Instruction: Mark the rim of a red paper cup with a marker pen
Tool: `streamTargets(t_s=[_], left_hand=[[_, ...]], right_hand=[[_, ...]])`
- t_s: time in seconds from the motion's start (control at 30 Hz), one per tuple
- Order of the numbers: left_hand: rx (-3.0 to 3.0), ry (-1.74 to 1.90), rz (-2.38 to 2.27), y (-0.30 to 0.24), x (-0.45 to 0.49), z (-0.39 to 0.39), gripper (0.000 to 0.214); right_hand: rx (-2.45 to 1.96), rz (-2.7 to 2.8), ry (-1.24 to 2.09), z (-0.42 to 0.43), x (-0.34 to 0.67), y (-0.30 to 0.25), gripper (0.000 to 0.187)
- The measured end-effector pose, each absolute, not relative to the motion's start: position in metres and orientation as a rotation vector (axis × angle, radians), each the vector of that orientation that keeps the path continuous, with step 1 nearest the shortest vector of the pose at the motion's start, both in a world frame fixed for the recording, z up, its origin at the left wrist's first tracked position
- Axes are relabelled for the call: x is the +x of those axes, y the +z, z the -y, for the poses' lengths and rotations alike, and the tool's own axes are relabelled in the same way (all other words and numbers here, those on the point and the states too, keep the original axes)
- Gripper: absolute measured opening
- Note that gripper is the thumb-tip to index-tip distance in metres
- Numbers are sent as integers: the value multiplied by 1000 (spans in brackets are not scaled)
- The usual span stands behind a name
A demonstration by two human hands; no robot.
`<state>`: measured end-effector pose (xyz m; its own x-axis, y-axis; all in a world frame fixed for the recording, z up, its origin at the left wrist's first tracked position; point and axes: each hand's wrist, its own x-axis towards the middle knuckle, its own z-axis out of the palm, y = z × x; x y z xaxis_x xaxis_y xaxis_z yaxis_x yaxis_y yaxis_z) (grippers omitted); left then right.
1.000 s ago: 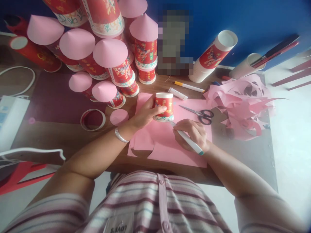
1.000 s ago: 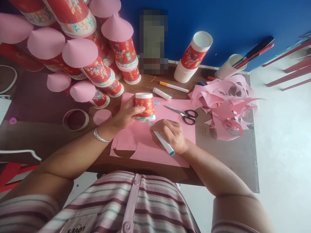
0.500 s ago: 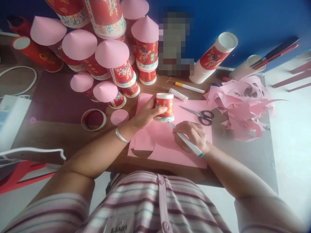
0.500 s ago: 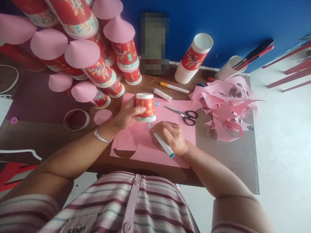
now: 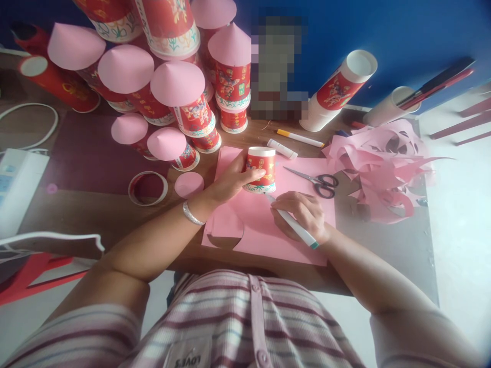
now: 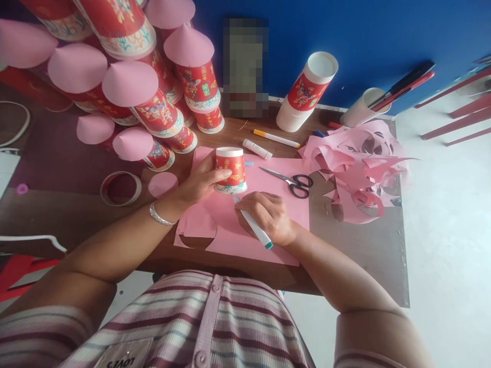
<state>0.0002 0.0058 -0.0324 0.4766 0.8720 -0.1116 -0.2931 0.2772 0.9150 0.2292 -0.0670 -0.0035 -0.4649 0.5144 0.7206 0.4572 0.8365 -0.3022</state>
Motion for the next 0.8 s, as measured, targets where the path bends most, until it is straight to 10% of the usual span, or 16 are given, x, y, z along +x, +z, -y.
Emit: streamTargets(t_s=[0.8], left_hand=[[972,872,-750,-31,1,-6,69]], right_hand=[[-733,2110,106,66,230,-3,30]])
